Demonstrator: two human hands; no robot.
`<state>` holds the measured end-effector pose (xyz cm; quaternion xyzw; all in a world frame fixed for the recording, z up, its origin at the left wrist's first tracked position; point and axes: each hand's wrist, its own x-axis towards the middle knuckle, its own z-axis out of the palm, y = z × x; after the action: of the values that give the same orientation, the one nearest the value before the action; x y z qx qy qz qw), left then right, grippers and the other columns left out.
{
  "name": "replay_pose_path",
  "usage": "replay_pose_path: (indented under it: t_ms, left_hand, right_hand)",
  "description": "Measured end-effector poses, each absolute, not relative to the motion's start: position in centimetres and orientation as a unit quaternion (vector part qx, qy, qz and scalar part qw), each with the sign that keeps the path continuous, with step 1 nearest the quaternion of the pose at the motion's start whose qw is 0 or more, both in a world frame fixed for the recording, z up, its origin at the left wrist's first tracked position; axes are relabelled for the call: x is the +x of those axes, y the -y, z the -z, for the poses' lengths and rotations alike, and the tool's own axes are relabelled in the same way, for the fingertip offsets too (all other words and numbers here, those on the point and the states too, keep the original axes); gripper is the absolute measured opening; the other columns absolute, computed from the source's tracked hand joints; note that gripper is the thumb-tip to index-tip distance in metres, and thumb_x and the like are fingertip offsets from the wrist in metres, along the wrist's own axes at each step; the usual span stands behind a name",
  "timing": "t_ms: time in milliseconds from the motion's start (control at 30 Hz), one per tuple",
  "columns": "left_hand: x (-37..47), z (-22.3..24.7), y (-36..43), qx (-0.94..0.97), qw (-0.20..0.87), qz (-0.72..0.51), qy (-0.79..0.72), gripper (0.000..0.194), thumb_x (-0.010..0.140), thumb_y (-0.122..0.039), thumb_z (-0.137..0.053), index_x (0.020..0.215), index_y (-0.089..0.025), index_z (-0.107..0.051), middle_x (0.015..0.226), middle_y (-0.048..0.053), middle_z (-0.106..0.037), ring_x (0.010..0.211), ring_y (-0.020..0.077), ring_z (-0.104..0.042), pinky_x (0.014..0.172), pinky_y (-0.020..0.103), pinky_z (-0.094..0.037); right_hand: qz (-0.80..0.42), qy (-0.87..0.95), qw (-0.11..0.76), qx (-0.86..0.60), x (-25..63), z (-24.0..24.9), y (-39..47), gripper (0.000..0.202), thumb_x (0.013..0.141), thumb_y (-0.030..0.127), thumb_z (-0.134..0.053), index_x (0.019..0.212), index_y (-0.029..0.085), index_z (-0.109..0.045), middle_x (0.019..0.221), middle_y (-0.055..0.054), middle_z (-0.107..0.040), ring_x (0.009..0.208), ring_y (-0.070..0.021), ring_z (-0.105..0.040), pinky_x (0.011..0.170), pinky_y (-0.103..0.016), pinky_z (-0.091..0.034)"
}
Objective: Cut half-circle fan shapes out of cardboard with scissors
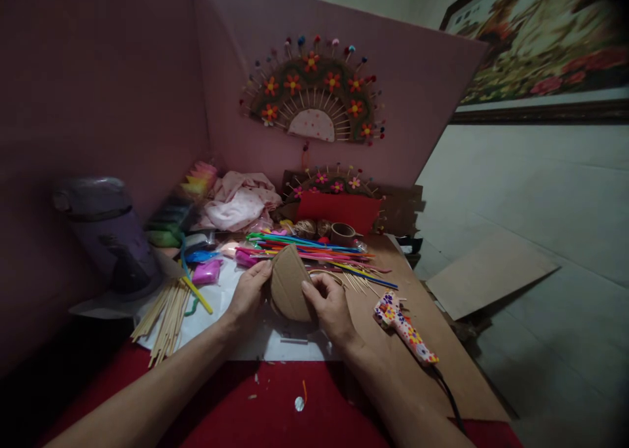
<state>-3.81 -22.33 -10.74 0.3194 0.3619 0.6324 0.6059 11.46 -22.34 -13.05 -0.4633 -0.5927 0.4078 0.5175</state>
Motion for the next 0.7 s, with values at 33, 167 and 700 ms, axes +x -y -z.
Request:
replay_pose_path:
  t_ms: [33,167,700]
  left_hand:
    - [-3.7,10.7,22.4,0.32,0.61,-0.633,-0.354,0.037,0.06,-0.039,-0.08,0.084,-0.013,-0.068,0.075,0.003,-0.069,0.063,0.0136,-0.06,0.057,0.023,-0.045]
    - [-3.1,10.4,23.1,0.3,0.646,-0.622,-0.326,0.04,0.068,-0.043,-0.074,0.095,-0.014,-0.065,0.083,0.005,-0.07,0.07,0.0174,-0.063,0.062,0.027,-0.049]
    - [-3.4,10.9,23.0,0.3,0.644,-0.619,-0.334,0.034,0.069,-0.04,-0.073,0.091,-0.016,-0.062,0.075,0.001,-0.066,0.063,0.0146,-0.059,0.057,0.026,-0.047]
  right_hand:
    - [-0.411,0.592,0.518,-0.461,11.4,13.1,22.4,0.026,0.077,0.043,-0.061,0.072,0.019,-0.053,0.066,0.002,-0.052,0.063,-0.0133,-0.046,0.058,-0.024,-0.037]
    - [-0.404,0.599,0.523,-0.453,11.2,13.3,22.7,0.022,0.08,0.041,-0.06,0.081,0.02,-0.052,0.071,0.001,-0.056,0.067,-0.0144,-0.051,0.06,-0.025,-0.041]
    - [-0.529,0.538,0.519,-0.402,10.5,12.7,23.8,0.04,0.074,0.043,-0.066,0.102,0.018,-0.051,0.095,-0.01,-0.068,0.083,-0.0234,-0.065,0.067,-0.033,-0.051]
